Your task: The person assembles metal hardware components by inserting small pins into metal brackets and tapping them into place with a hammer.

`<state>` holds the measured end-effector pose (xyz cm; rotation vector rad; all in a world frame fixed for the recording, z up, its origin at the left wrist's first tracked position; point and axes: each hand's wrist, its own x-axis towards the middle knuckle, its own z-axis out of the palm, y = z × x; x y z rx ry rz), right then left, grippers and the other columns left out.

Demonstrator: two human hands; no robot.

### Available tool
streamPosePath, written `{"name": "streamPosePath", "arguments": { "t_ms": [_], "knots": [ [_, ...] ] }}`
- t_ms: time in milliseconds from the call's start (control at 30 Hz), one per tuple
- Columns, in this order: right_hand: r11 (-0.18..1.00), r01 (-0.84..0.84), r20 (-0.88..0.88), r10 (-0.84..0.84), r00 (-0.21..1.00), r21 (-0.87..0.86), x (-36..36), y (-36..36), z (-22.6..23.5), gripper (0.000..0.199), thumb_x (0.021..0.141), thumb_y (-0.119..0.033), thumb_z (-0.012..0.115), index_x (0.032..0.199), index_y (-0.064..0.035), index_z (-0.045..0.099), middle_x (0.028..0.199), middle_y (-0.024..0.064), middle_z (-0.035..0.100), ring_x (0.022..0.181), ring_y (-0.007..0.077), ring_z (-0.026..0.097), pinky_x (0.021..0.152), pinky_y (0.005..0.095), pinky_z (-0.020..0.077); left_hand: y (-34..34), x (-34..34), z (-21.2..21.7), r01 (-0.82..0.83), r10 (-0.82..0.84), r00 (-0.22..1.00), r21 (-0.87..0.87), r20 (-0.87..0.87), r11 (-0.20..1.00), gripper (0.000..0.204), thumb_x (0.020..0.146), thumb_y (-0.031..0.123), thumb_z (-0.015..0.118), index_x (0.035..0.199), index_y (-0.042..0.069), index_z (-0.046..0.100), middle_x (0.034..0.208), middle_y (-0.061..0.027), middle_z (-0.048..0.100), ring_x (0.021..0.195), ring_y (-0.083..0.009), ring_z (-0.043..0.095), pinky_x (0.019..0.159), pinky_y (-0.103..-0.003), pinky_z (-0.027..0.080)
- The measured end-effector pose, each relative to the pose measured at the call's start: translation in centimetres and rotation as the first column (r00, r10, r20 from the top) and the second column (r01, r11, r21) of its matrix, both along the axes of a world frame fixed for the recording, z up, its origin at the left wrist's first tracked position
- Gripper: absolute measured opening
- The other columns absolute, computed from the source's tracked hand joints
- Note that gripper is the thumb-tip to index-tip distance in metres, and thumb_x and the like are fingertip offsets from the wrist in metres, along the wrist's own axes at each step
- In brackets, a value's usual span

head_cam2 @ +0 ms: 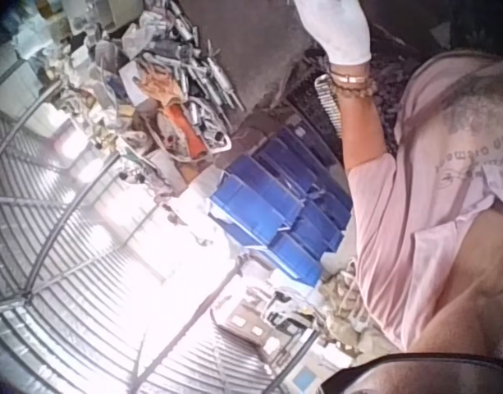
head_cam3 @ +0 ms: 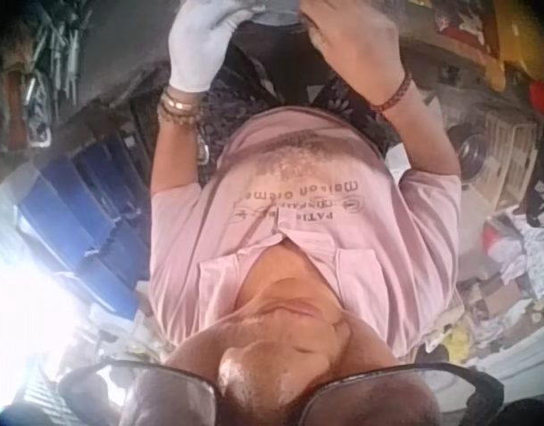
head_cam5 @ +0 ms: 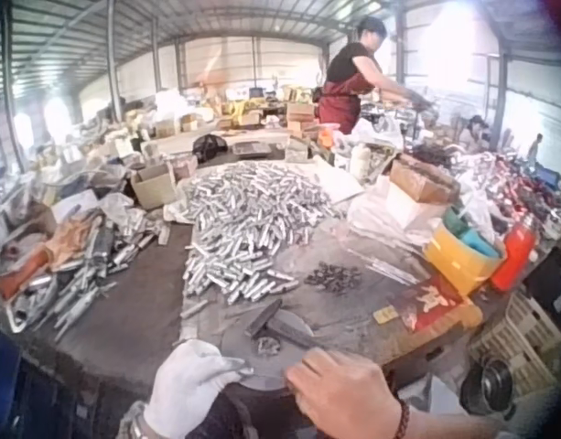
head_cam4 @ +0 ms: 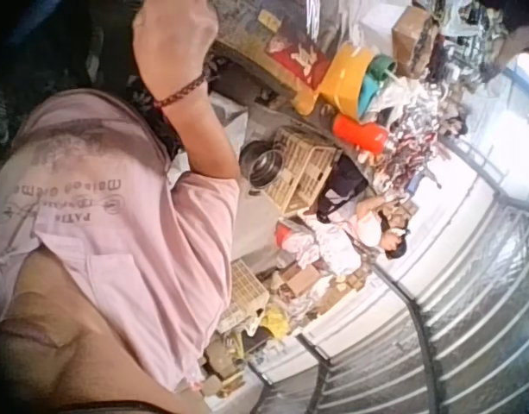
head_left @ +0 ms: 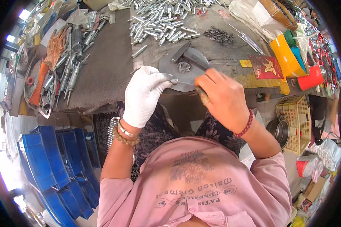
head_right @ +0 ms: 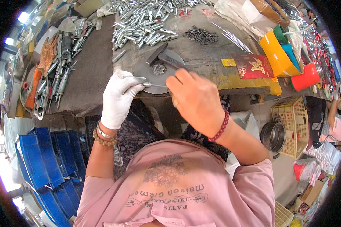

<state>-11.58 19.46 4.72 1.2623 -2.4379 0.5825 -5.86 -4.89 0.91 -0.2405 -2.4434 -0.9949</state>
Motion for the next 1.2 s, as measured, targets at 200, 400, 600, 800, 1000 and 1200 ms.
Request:
{"name": "streamPosePath", "arguments": {
  "t_ms": [200, 400, 600, 800, 1000, 1200],
  "knots": [
    [0.993, 0.088, 0.581, -0.023, 0.813, -0.084, 2.0, 0.1, -0.2, 0.028, 0.083, -0.006, 0.08, 0.108, -0.0035, 0.068, 0.087, 0.0151, 0.07, 0.077, 0.0344, 0.071, 0.072, 0.0435, 0.0556, 0.3, 0.5, 0.3, -0.027, 0.026, 0.998, 0.015, 0.062, 1.0, 0.039, 0.087, 0.004, 0.08, 0.126, 0.005, 0.077, 0.099, -0.0073, 0.07, 0.098, -0.022, 0.065, 0.088, -0.034, 0.054],
    [0.958, 0.169, 0.875, 0.132, 0.465, -0.234, 2.6, 0.4, -1.9, 0.028, 0.085, -0.001, 0.076, 0.113, 0.0002, 0.069, 0.075, 0.0148, 0.068, 0.064, 0.0238, 0.06, 0.065, 0.0373, 0.0498, 4.1, 3.4, -1.2, -0.332, 0.249, 0.935, 0.376, 0.251, 0.865, 0.041, 0.101, 0.0, 0.07, 0.141, 0.003, 0.068, 0.096, -0.0052, 0.073, 0.075, -0.0092, 0.062, 0.069, -0.024, 0.053],
    [0.962, 0.199, 0.922, 0.101, 0.375, -0.186, 4.2, -0.1, -1.6, 0.028, 0.087, -0.003, 0.078, 0.113, 0.0001, 0.069, 0.074, 0.0111, 0.068, 0.063, 0.0203, 0.061, 0.062, 0.0352, 0.0496, 5.9, 4.5, -0.6, -0.39, 0.001, 0.873, 0.695, 0.488, 0.604, 0.054, 0.108, 0.009, 0.059, 0.16, 0.001, 0.046, 0.102, -0.0088, 0.077, 0.064, -0.0051, 0.059, 0.054, -0.019, 0.047],
    [0.967, 0.174, 0.916, 0.109, 0.386, -0.189, 5.5, -1.6, -2.1, 0.03, 0.088, -0.005, 0.079, 0.116, -0.0025, 0.069, 0.078, 0.0116, 0.07, 0.065, 0.0197, 0.064, 0.063, 0.0337, 0.0512, 5.6, 5.6, -0.2, -0.362, -0.027, 0.907, 0.81, 0.421, 0.462, 0.061, 0.107, 0.008, 0.06, 0.164, 0.003, 0.04, 0.107, -0.0121, 0.079, 0.063, -0.0038, 0.056, 0.054, -0.018, 0.043],
    [0.942, 0.127, 0.798, 0.186, 0.573, -0.311, 4.7, -1.8, -1.2, 0.036, 0.095, 0.001, 0.074, 0.13, -0.0071, 0.071, 0.099, 0.0057, 0.074, 0.082, 0.0118, 0.069, 0.072, 0.0275, 0.0555, 2.6, 8.4, -0.6, -0.334, 0.069, 0.938, 0.84, 0.338, 0.427, 0.062, 0.105, 0.008, 0.065, 0.162, 0.003, 0.041, 0.104, -0.0128, 0.078, 0.063, -0.0048, 0.053, 0.054, -0.02, 0.041],
    [0.885, 0.249, 0.868, 0.267, 0.418, -0.393, 0.6, -1.0, -2.6, 0.039, 0.104, 0.005, 0.055, 0.142, -0.0018, 0.064, 0.104, 0.0052, 0.072, 0.077, 0.0056, 0.065, 0.067, 0.0202, 0.0524, -5.9, 15.4, -7.4, -0.772, 0.49, 0.628, 0.562, 0.605, 0.296, 0.063, 0.095, 0.013, 0.075, 0.152, -0.003, 0.053, 0.101, -0.0109, 0.077, 0.076, -0.0097, 0.065, 0.068, -0.026, 0.054]
  ]
}}
